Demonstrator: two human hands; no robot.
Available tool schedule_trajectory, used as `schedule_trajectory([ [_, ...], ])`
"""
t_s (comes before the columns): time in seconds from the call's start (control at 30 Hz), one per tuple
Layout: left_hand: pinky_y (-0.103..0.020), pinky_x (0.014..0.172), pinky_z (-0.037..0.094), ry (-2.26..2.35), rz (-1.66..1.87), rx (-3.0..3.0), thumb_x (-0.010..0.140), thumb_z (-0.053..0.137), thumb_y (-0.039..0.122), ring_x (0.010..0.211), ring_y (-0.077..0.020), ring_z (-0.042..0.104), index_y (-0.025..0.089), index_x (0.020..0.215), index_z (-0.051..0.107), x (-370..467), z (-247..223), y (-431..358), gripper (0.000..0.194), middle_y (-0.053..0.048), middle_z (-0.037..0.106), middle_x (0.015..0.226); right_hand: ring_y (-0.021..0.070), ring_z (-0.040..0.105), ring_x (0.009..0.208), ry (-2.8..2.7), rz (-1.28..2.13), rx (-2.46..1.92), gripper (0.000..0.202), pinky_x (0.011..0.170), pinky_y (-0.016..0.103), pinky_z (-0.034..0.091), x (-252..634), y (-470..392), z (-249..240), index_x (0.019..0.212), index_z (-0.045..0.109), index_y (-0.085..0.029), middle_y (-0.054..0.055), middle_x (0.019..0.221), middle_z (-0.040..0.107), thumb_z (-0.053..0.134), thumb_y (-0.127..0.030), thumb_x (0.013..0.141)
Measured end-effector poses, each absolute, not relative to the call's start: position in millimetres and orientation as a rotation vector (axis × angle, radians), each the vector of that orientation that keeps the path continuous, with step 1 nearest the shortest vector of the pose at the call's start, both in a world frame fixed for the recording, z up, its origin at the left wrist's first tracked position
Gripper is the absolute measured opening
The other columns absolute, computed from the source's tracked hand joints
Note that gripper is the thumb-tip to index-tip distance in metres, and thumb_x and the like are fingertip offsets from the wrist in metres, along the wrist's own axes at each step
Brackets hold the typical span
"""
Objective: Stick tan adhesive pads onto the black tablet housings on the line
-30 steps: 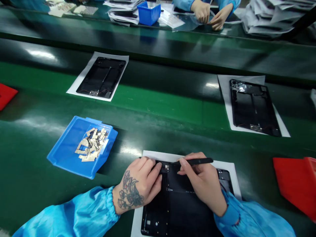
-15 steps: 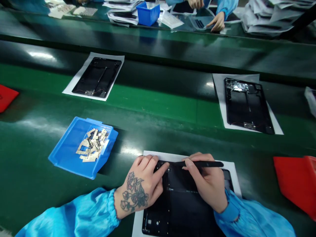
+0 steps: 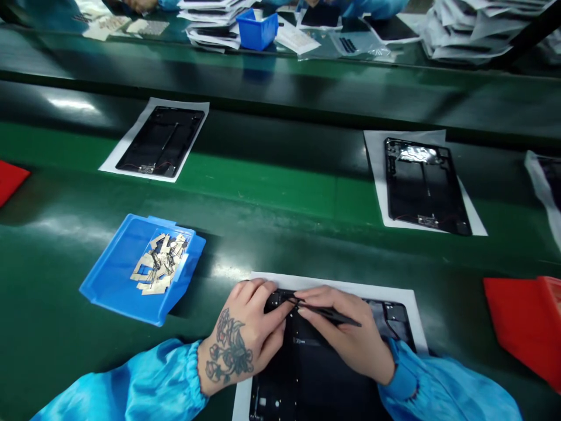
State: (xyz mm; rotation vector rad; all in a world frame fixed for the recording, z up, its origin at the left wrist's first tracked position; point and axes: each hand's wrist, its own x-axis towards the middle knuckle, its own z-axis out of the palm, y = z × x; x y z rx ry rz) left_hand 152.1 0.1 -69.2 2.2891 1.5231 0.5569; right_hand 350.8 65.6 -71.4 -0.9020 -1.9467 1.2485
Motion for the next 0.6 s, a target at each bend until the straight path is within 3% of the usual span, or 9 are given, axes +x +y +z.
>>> schedule_trajectory([
  [0.27, -0.047, 0.085, 0.042, 1.484, 0.621, 2.187, 0.083, 0.057, 0.028, 0.103, -0.0285, 0.047, 0.020, 0.116, 0.062, 151.2, -63.4, -0.2, 0.034, -0.013, 0.051, 0.111, 0.0191, 0.068, 0.090, -1.867, 1.313, -0.976, 0.002, 0.083, 0.034, 0.056, 346.8, 64.9, -67.9, 0.086, 0.066, -0.020, 0.005, 0.095, 0.072, 0.066, -0.020, 0.084],
  [0.5, -0.043, 0.093, 0.040, 1.644, 0.768, 2.156, 0.093, 0.045, 0.021, 0.111, -0.0240, 0.046, 0.018, 0.126, 0.052, 149.9, -69.8, 13.5, 0.034, -0.012, 0.051, 0.121, 0.0132, 0.064, 0.065, -1.483, 1.368, -1.213, 0.014, 0.060, 0.025, 0.054, 350.8, 67.3, -58.7, 0.086, 0.064, -0.018, 0.005, 0.085, 0.068, 0.064, -0.032, 0.086],
  [0.6, -0.038, 0.081, 0.044, 1.669, 0.536, 2.272, 0.094, 0.045, 0.027, 0.097, -0.0224, 0.051, 0.018, 0.122, 0.053, 157.0, -75.3, 30.6, 0.031, -0.009, 0.058, 0.107, 0.0148, 0.066, 0.073, -1.595, 1.304, -1.079, 0.005, 0.068, 0.027, 0.055, 351.3, 53.1, -44.6, 0.085, 0.063, -0.020, 0.003, 0.086, 0.068, 0.064, -0.025, 0.085],
])
